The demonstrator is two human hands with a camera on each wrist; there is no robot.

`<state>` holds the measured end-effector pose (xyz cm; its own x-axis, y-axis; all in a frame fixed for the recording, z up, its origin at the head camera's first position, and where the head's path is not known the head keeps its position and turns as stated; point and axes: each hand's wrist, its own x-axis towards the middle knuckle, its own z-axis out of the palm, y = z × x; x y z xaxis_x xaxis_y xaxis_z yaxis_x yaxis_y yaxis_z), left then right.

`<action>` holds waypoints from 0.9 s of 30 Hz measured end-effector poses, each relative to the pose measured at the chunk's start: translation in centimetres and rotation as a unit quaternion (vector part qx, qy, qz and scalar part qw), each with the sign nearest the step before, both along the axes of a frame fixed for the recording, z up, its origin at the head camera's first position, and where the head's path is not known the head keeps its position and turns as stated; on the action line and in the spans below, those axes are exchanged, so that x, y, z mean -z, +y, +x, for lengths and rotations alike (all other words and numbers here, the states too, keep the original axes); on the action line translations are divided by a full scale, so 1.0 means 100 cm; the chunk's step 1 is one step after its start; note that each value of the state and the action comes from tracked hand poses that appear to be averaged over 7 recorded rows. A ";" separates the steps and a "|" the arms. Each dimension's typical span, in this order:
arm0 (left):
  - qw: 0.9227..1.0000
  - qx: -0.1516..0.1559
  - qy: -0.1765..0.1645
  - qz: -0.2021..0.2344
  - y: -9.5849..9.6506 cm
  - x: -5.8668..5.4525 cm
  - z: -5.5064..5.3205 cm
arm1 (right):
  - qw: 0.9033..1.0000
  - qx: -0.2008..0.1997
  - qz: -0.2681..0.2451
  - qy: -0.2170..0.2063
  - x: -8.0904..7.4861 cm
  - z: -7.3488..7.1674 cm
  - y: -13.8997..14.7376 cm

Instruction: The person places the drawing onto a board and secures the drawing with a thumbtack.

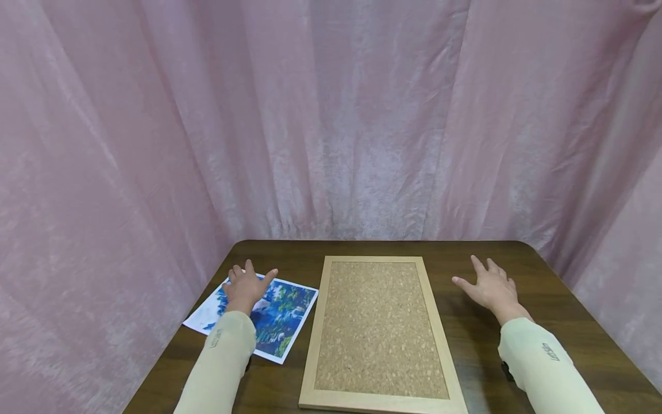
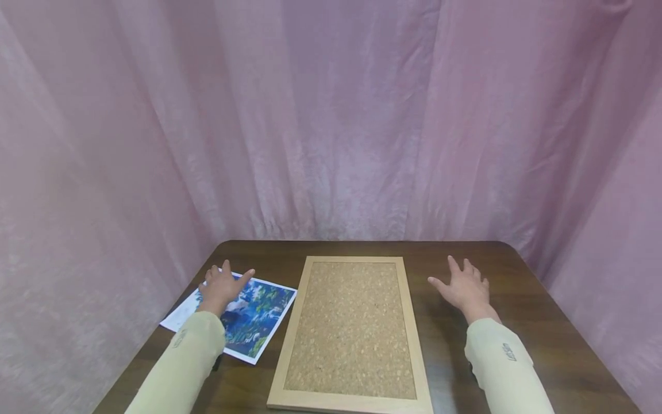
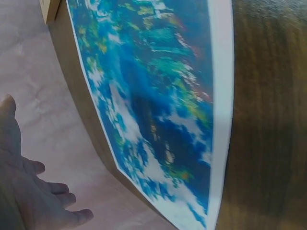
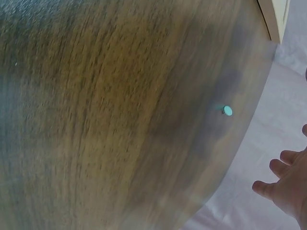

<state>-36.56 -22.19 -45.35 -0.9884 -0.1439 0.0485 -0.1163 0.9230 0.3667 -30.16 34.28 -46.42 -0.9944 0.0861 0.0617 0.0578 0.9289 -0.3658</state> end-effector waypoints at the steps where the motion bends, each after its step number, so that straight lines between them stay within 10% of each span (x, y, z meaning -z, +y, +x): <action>1: 1.000 -0.005 -0.001 0.005 -0.002 0.000 0.001 | 1.000 0.002 -0.001 0.000 0.001 0.000 0.002; 27: 0.978 -0.177 0.034 0.108 -0.050 0.015 0.034 | 0.998 0.028 -0.054 -0.027 0.003 0.014 0.016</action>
